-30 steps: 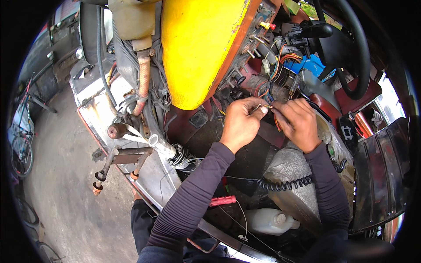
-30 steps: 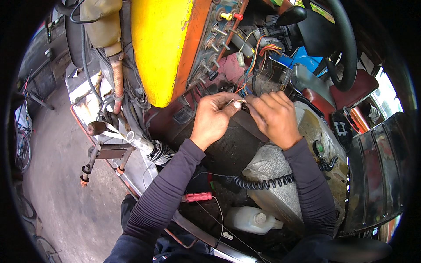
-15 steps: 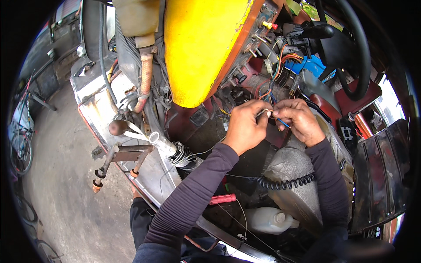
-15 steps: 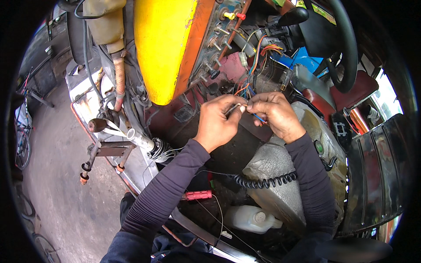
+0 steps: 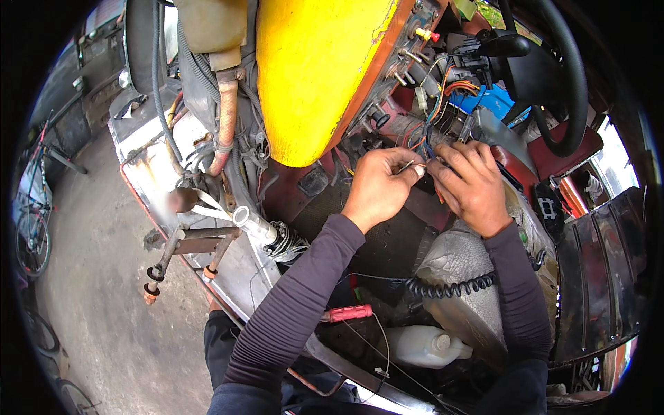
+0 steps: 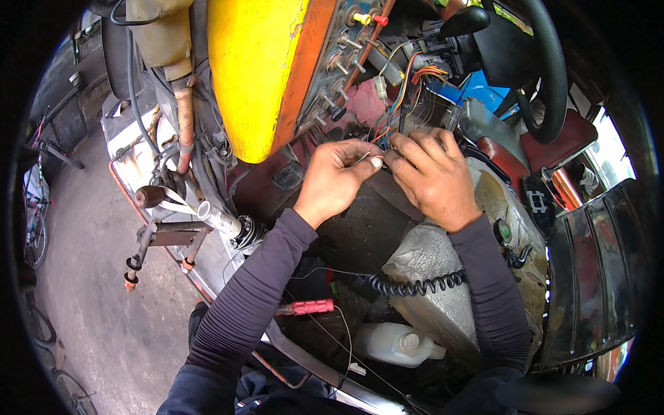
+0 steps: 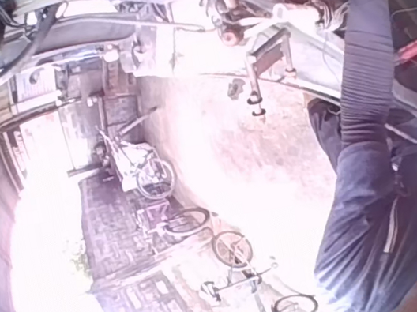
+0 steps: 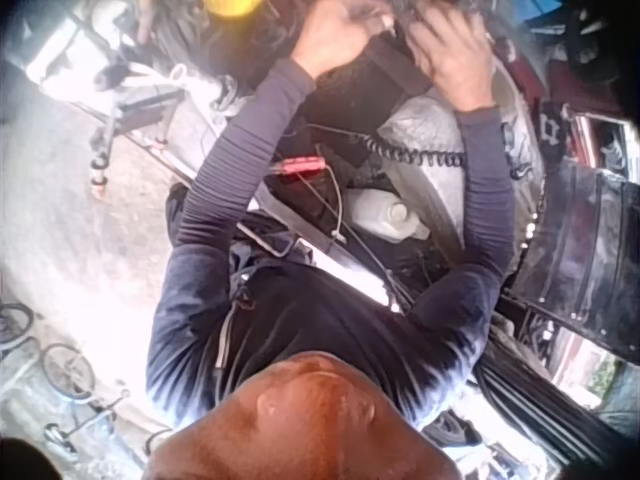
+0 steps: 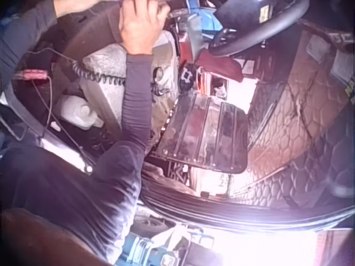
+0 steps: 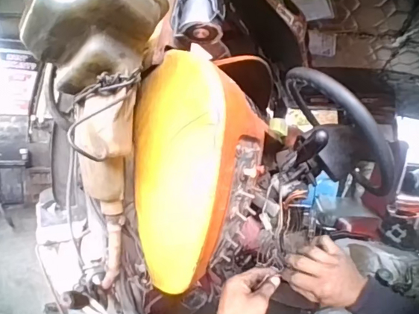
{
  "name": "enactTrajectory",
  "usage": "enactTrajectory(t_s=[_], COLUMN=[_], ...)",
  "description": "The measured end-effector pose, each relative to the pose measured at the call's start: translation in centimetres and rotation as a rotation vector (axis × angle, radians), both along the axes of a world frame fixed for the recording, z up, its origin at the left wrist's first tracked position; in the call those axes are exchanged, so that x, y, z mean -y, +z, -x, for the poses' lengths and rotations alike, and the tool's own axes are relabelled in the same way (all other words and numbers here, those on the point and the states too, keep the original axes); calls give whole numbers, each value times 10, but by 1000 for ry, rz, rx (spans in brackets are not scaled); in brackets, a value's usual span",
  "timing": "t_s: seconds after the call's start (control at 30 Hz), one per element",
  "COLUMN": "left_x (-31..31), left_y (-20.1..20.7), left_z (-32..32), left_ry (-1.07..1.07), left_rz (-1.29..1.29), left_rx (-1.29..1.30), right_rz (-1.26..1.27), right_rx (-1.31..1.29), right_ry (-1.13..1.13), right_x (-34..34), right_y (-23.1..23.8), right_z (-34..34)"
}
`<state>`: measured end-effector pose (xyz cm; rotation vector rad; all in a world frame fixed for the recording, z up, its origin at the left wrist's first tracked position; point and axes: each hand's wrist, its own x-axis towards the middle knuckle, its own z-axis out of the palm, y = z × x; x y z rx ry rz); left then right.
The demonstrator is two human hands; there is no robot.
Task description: The person works on a vehicle's exposed wiring harness, stripping wire ends, twisting conductors together, and inserting connectors. They repeatedly test the ignition switch while manipulating the wires, then continue joining and securing connections.
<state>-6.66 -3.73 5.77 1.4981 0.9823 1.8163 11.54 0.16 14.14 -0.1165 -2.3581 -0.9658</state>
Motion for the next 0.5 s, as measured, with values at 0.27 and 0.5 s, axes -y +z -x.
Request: enactTrajectory(t_s=[0.27, 0.5], left_x=[1, -7], left_y=[-14, -28], left_z=[-15, -8], left_ry=[108, 243], left_rz=[-47, -30], left_rx=[60, 135], right_rz=[1103, 1339], right_rx=[-248, -229], right_ry=[-22, 15], right_x=[-15, -24], right_y=[-13, 4], right_z=[-2, -14])
